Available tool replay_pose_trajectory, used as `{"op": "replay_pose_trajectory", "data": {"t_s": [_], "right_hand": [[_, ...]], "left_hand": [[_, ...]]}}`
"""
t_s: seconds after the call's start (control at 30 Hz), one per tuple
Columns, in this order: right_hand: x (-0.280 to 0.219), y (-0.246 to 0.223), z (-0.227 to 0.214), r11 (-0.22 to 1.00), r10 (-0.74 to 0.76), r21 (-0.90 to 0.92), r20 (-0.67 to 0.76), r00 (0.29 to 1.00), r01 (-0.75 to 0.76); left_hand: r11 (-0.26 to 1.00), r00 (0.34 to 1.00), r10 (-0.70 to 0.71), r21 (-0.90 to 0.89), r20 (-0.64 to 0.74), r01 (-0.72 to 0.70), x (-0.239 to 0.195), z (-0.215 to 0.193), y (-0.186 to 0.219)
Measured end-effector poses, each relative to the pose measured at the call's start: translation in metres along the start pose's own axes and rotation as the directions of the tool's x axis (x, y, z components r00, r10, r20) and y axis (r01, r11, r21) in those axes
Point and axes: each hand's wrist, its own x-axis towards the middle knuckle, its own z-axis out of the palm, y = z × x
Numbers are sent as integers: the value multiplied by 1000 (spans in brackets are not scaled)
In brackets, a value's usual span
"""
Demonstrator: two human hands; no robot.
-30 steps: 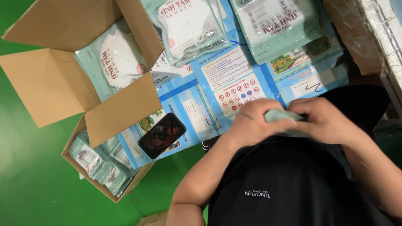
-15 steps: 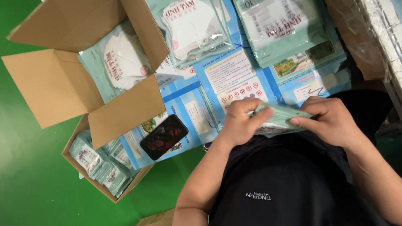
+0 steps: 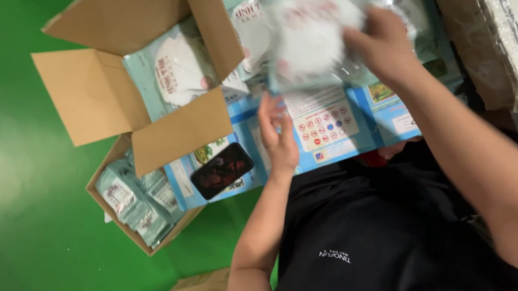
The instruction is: Packing face masks into plastic bags and cardboard boxes in an industrial setting.
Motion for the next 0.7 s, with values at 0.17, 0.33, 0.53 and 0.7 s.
{"op": "replay_pose_trajectory", "data": {"t_s": [0.17, 0.33, 0.53, 0.7], "right_hand": [[99, 17, 56, 958, -97, -253, 147, 984, 133], [108, -2, 50, 349, -260, -859, 295, 920, 374], [41, -52, -57, 245, -62, -907, 338, 939, 343], [-31, 6, -161, 435, -130, -888, 102, 986, 149]], "left_hand": [[934, 985, 105, 326, 136, -144, -16, 5, -24], [853, 963, 179, 455, 203, -255, -9, 5, 0], [850, 951, 174, 450, 254, -276, -11, 5, 2], [770, 935, 185, 547, 304, -330, -9, 10, 4]]}}
